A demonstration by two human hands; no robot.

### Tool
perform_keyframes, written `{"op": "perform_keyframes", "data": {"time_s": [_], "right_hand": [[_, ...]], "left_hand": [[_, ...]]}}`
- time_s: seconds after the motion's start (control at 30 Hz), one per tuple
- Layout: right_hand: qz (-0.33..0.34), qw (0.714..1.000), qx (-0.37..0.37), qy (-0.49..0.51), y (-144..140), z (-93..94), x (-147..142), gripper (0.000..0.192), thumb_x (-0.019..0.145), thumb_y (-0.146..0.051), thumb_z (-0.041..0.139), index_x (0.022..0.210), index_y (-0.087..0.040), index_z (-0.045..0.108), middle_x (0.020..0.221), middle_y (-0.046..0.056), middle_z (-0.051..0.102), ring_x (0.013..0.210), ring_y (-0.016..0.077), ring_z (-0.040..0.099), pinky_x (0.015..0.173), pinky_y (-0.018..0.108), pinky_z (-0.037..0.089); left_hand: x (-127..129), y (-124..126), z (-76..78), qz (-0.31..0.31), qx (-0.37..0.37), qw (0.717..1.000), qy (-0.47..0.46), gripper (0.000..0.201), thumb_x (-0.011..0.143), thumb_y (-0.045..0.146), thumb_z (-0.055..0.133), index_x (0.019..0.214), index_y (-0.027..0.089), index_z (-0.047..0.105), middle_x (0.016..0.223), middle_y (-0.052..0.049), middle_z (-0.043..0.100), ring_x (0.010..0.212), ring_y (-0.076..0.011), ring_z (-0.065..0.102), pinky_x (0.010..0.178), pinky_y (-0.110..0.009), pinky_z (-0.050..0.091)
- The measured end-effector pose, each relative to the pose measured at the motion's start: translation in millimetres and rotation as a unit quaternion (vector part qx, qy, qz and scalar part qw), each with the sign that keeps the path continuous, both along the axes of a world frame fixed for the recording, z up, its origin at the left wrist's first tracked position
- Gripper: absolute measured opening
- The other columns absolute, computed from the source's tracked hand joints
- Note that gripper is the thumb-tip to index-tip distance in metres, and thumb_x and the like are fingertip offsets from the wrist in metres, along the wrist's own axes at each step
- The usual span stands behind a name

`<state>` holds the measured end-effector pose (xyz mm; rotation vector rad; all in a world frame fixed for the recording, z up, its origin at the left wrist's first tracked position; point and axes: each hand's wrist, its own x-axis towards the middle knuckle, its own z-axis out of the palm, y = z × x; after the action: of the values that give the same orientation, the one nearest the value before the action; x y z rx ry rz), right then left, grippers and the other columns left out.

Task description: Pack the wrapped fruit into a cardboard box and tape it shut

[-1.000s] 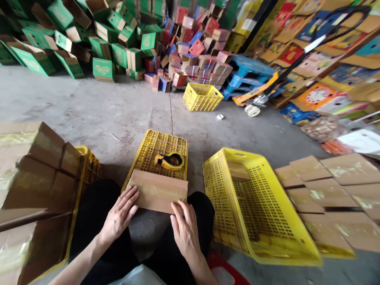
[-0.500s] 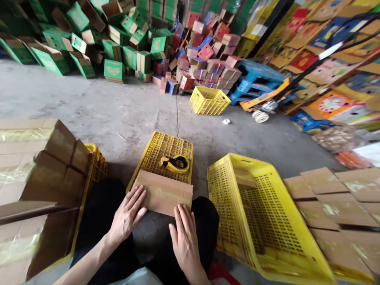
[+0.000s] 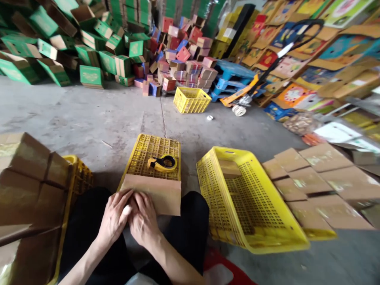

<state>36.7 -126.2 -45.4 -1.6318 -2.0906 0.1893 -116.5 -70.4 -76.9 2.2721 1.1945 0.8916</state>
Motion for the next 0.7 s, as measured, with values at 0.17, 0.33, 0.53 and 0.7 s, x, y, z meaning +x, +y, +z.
{"op": "perform_keyframes", "data": {"time_s": [0.17,0.33,0.53,0.7], "right_hand": [[-0.023,0.999,0.004,-0.022,-6,-0.4,24,0.064,0.106,-0.029,0.051,0.167,-0.023,0.032,0.166,0.005,0.045,0.154,0.0264,0.039,0.128,0.050,0.036],[-0.153,0.987,0.009,-0.044,-35,-8.4,83,0.059,0.109,-0.029,0.047,0.166,-0.018,0.034,0.164,0.012,0.046,0.153,0.0312,0.043,0.123,0.054,0.042],[-0.223,0.973,0.038,0.041,-55,-27.6,125,0.062,0.112,-0.026,0.036,0.170,-0.019,0.017,0.163,0.014,0.047,0.142,0.0259,0.058,0.108,0.036,0.058],[-0.235,0.964,0.050,0.111,-33,-42.7,135,0.058,0.113,-0.032,0.036,0.169,-0.021,0.024,0.157,0.014,0.056,0.137,0.0263,0.062,0.107,0.037,0.058]], "left_hand": [[15,1,-0.3,-0.010,0.040,0.995,0.088,0.065,0.108,0.057,0.036,0.166,0.027,0.034,0.166,-0.011,0.045,0.153,-0.0352,0.040,0.127,-0.059,0.024],[20,-6,-4.2,0.006,0.087,0.987,0.134,0.074,0.106,0.063,0.039,0.170,0.029,0.021,0.168,-0.011,0.040,0.155,-0.0365,0.039,0.127,-0.058,0.025],[17,2,-14.5,0.033,0.065,0.993,0.092,0.077,0.106,0.062,0.041,0.171,0.028,0.018,0.174,-0.012,0.026,0.159,-0.0374,0.027,0.127,-0.060,0.030],[21,20,-18.5,0.083,-0.002,0.995,0.048,0.081,0.104,0.062,0.045,0.169,0.018,0.024,0.174,-0.018,0.024,0.159,-0.0379,0.028,0.127,-0.058,0.033]]}}
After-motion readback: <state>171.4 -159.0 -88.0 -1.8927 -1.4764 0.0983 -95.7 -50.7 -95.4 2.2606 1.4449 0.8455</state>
